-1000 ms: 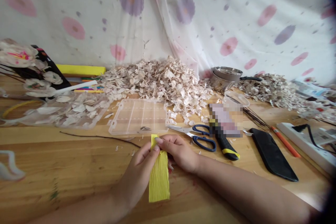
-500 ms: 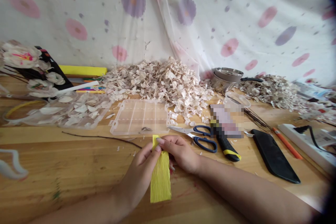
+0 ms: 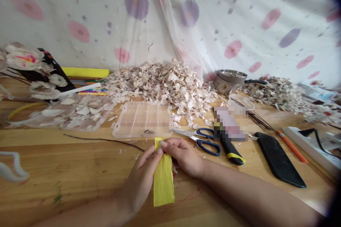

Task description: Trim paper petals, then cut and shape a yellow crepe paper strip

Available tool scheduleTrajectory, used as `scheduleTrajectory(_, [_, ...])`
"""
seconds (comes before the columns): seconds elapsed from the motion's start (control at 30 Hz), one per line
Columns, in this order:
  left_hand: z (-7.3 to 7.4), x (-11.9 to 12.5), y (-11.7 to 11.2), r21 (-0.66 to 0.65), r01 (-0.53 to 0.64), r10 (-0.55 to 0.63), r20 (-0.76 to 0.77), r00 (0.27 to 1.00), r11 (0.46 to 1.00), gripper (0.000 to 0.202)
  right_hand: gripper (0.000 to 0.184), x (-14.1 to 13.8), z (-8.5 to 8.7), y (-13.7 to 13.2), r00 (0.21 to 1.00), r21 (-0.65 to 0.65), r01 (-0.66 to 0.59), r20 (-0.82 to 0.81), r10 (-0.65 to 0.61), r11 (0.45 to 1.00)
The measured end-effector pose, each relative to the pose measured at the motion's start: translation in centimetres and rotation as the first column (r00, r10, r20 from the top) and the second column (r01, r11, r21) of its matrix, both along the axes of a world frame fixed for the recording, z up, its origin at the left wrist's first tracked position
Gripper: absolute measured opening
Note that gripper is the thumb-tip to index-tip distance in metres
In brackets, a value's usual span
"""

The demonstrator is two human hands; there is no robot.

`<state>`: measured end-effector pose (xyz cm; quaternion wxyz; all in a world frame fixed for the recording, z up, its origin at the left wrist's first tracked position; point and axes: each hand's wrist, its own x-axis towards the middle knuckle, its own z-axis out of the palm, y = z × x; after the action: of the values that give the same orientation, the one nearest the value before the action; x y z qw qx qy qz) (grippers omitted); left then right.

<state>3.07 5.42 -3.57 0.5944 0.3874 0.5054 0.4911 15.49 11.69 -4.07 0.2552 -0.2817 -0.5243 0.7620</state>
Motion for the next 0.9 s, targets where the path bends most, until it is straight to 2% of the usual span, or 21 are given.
scheduleTrajectory(0.13, [0.07, 0.08, 0.02, -0.036, -0.012, 0.013, 0.025, 1.0, 0.999, 0.03, 0.046, 0.0, -0.01, 0.02, 1.0, -0.003, -0.007, 0.019, 0.007, 1.0])
scheduleTrajectory(0.4, [-0.5, 0.16, 0.21, -0.018, -0.039, 0.039, 0.028, 0.999, 0.999, 0.027, 0.049, -0.11, 0.2, -0.08, 0.999, -0.014, 0.023, 0.04, -0.023, 1.0])
scheduleTrajectory(0.67, [-0.02, 0.04, 0.22, 0.03, 0.004, -0.003, -0.011, 1.0, 1.0, 0.026, 0.049, -0.25, -0.04, -0.1, 0.999, -0.032, 0.023, 0.028, -0.023, 0.999])
scheduleTrajectory(0.9, [0.07, 0.09, 0.15, -0.013, -0.003, 0.002, -0.025, 1.0, 1.0, 0.028, 0.05, -0.15, 0.06, -0.1, 0.999, -0.03, 0.022, 0.045, -0.02, 0.999])
